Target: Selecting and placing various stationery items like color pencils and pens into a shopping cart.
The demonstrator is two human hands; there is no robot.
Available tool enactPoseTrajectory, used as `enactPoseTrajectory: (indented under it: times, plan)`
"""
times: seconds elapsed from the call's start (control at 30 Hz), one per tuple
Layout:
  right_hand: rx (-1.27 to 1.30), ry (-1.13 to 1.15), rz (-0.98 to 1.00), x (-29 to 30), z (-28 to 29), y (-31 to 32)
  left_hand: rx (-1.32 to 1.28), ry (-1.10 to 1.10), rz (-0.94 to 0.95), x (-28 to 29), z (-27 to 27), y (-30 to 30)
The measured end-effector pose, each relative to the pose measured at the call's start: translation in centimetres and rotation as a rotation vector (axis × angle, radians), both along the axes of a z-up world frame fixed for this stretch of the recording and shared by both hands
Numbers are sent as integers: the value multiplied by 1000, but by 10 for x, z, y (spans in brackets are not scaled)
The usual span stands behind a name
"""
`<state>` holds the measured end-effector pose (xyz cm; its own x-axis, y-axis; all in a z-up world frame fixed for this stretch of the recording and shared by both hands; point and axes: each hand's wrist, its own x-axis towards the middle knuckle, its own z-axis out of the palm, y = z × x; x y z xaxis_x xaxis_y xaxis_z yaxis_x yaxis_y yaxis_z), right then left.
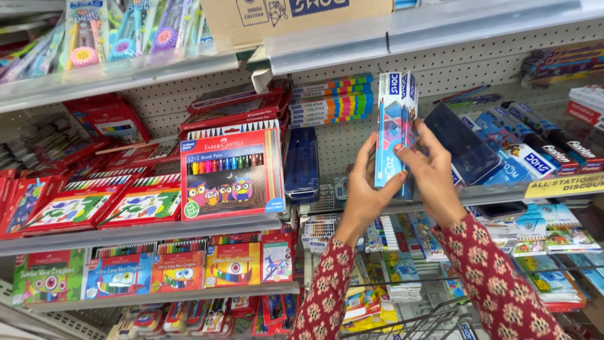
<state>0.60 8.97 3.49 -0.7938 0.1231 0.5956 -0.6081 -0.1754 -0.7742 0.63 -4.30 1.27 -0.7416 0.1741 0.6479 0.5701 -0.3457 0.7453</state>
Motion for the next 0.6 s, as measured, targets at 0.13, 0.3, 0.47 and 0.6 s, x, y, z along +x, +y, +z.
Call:
enactPoseTrajectory:
  times: [0.13,0.3,0.47,0.6]
  plan:
    - [-23,13,33,39,-14,-16,10,8,-11,48,-11,-21]
    - [188,152,-95,102,-51,-37,-118,24,95,112,-46,-51]
    - [407,135,-172,145,-122,-42,-347,-58,222,165,-113,-76]
    - [496,66,-73,172,-186,-48,-402,-219,224,201,-182,-95]
